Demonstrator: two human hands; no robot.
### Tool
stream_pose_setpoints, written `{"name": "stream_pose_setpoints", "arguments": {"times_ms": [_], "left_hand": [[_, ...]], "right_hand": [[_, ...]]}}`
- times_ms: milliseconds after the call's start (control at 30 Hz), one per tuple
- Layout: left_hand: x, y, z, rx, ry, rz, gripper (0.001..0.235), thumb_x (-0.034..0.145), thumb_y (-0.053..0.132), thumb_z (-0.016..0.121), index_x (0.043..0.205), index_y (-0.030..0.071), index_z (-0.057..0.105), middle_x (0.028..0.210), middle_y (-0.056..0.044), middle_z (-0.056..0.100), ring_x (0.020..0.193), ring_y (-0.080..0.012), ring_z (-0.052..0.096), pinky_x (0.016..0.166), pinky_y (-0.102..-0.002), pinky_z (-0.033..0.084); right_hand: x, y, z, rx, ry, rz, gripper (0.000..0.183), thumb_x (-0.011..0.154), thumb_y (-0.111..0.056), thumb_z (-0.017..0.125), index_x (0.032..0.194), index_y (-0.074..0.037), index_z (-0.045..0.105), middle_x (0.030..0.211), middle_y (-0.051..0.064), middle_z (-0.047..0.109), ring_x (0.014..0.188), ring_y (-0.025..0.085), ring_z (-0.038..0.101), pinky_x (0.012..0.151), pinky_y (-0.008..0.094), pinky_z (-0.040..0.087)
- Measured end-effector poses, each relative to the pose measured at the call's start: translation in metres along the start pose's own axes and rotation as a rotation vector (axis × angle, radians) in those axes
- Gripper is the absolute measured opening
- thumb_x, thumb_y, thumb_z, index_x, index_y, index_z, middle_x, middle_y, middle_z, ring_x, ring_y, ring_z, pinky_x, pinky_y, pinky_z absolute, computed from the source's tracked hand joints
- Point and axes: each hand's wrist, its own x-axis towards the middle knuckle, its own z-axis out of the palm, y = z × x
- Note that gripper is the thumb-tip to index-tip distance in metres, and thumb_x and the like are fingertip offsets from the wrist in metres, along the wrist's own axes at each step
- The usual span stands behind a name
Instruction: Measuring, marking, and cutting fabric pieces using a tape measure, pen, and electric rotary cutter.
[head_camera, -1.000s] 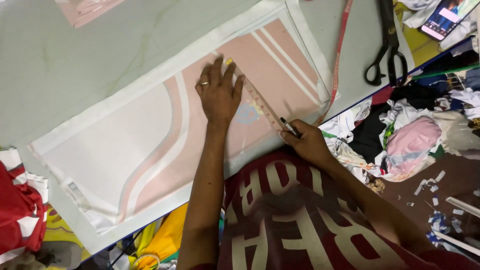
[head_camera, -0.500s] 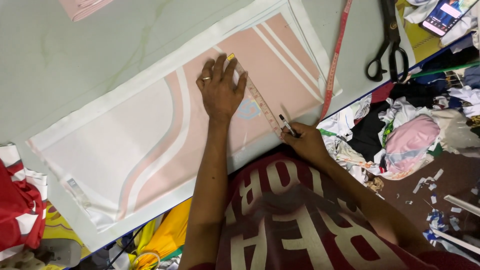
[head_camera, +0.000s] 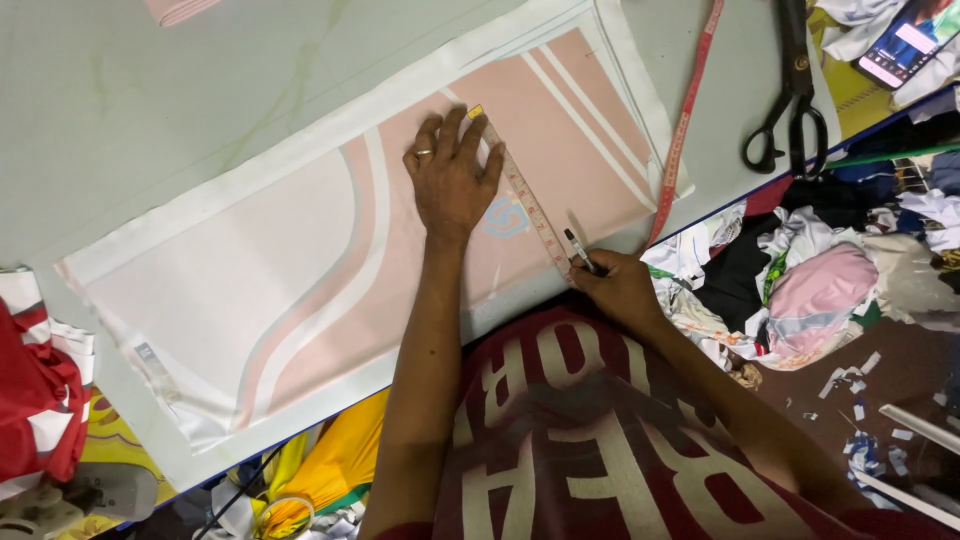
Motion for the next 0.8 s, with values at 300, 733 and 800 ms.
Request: {"name": "stream_pose_setpoints", "arguments": {"times_ms": [300,733,800], "left_hand": [[0.000,-0.004,0.003,0.031,-0.046,0.000,0.033,0.096,0.050,0.072,0.123,0.032,0.071,0.135,0.010,0.058,0.130,-0.0193,0.045,0.098,-0.043,0.039],[0.002,0.004,-0.009,-0.019,-0.077,-0.030,0.051,0.089,0.053,0.075,0.132,0.026,0.068,0.141,0.009,0.056,0.133,-0.0200,0.044,0.101,-0.044,0.038],[0.002,0.003,-0.008,-0.025,-0.105,-0.041,0.052,0.088,0.051,0.077,0.131,0.024,0.069,0.141,0.009,0.056,0.133,-0.0205,0.044,0.102,-0.045,0.038]], "right_hand": [[-0.002,-0.010,-0.001,0.072,0.017,0.001,0.012,0.084,-0.016,0.078,0.094,-0.011,0.081,0.074,0.012,0.074,0.075,0.017,0.066,0.070,0.031,0.052],[0.003,-0.008,0.001,0.115,0.013,-0.008,0.016,0.084,-0.009,0.075,0.098,-0.005,0.080,0.069,0.014,0.070,0.068,0.019,0.066,0.068,0.031,0.051],[0.004,-0.005,0.001,0.097,0.018,0.011,0.013,0.083,-0.011,0.076,0.095,-0.009,0.081,0.068,0.012,0.071,0.067,0.017,0.067,0.066,0.031,0.051]]}}
